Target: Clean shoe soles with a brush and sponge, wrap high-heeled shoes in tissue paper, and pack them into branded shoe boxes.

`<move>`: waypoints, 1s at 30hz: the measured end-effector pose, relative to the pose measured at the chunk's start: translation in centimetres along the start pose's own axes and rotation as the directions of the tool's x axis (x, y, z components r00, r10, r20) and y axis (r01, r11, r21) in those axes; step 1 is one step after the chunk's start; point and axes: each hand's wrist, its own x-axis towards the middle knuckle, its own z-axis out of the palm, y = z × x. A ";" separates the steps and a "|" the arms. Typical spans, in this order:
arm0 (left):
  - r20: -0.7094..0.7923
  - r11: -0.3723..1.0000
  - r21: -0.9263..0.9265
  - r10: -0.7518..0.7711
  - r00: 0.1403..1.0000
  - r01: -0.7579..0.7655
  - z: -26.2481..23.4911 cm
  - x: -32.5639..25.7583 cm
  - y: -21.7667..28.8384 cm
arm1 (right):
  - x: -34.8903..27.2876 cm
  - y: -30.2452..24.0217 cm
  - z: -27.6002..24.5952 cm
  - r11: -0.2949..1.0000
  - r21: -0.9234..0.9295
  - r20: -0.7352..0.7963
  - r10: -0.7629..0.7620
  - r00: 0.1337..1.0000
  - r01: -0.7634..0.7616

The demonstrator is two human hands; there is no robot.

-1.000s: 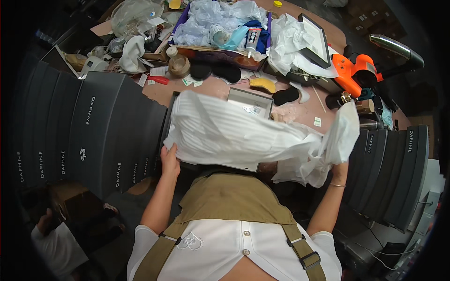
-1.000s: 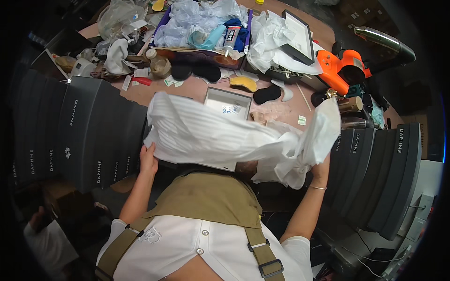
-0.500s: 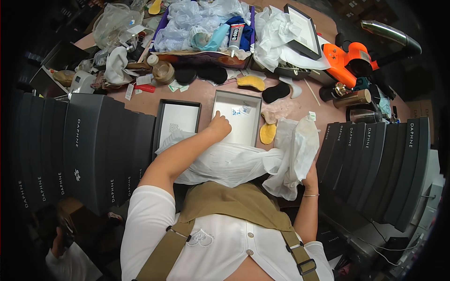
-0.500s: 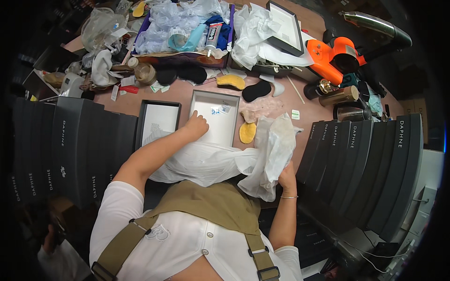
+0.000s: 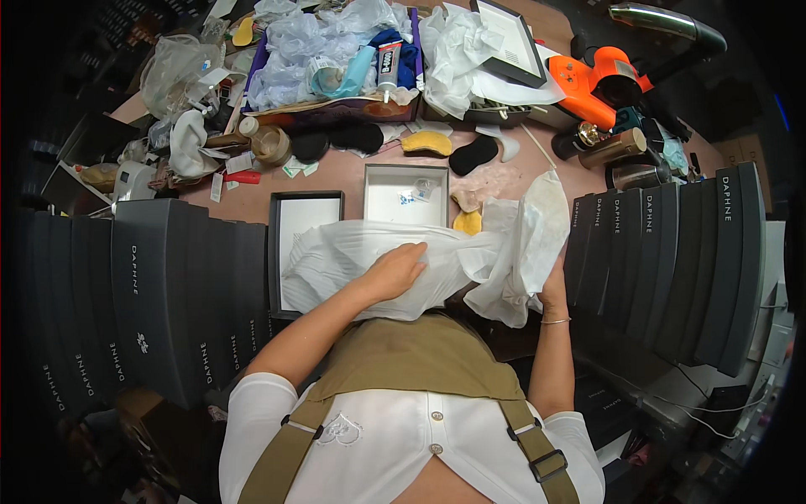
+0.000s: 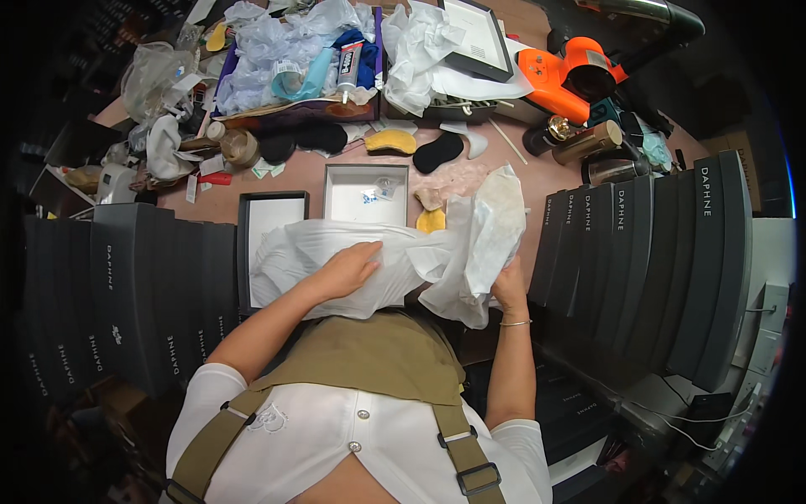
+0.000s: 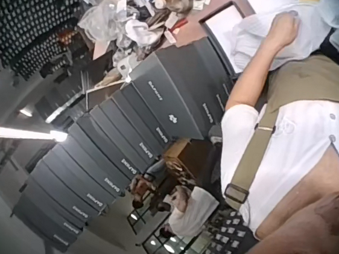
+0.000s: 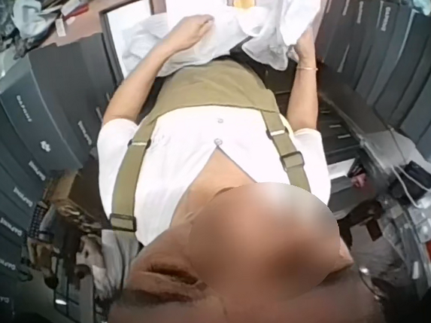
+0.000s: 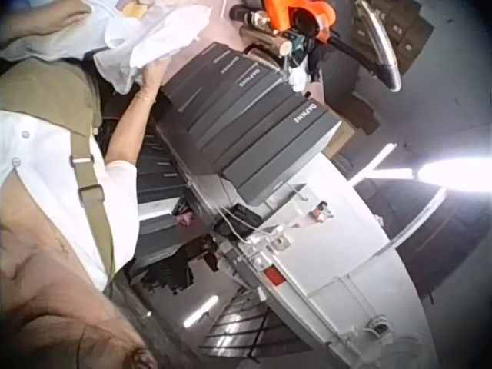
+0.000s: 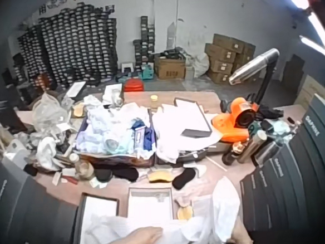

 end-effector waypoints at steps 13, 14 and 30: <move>-0.165 0.925 0.106 -0.345 0.924 0.365 6.8 3.1 -6.2 | -1.4 -7.9 -3.6 0.849 0.481 0.132 0.174 0.976 -0.216; -0.171 0.939 0.082 -0.316 0.933 0.333 6.2 3.3 -6.0 | -1.8 -7.1 -2.6 0.751 0.599 0.167 0.223 0.960 -0.278; -0.370 0.370 -0.915 -0.616 0.695 -0.160 5.6 5.8 -9.6 | 4.9 -5.2 -1.4 0.878 -0.426 0.224 -0.132 0.966 0.219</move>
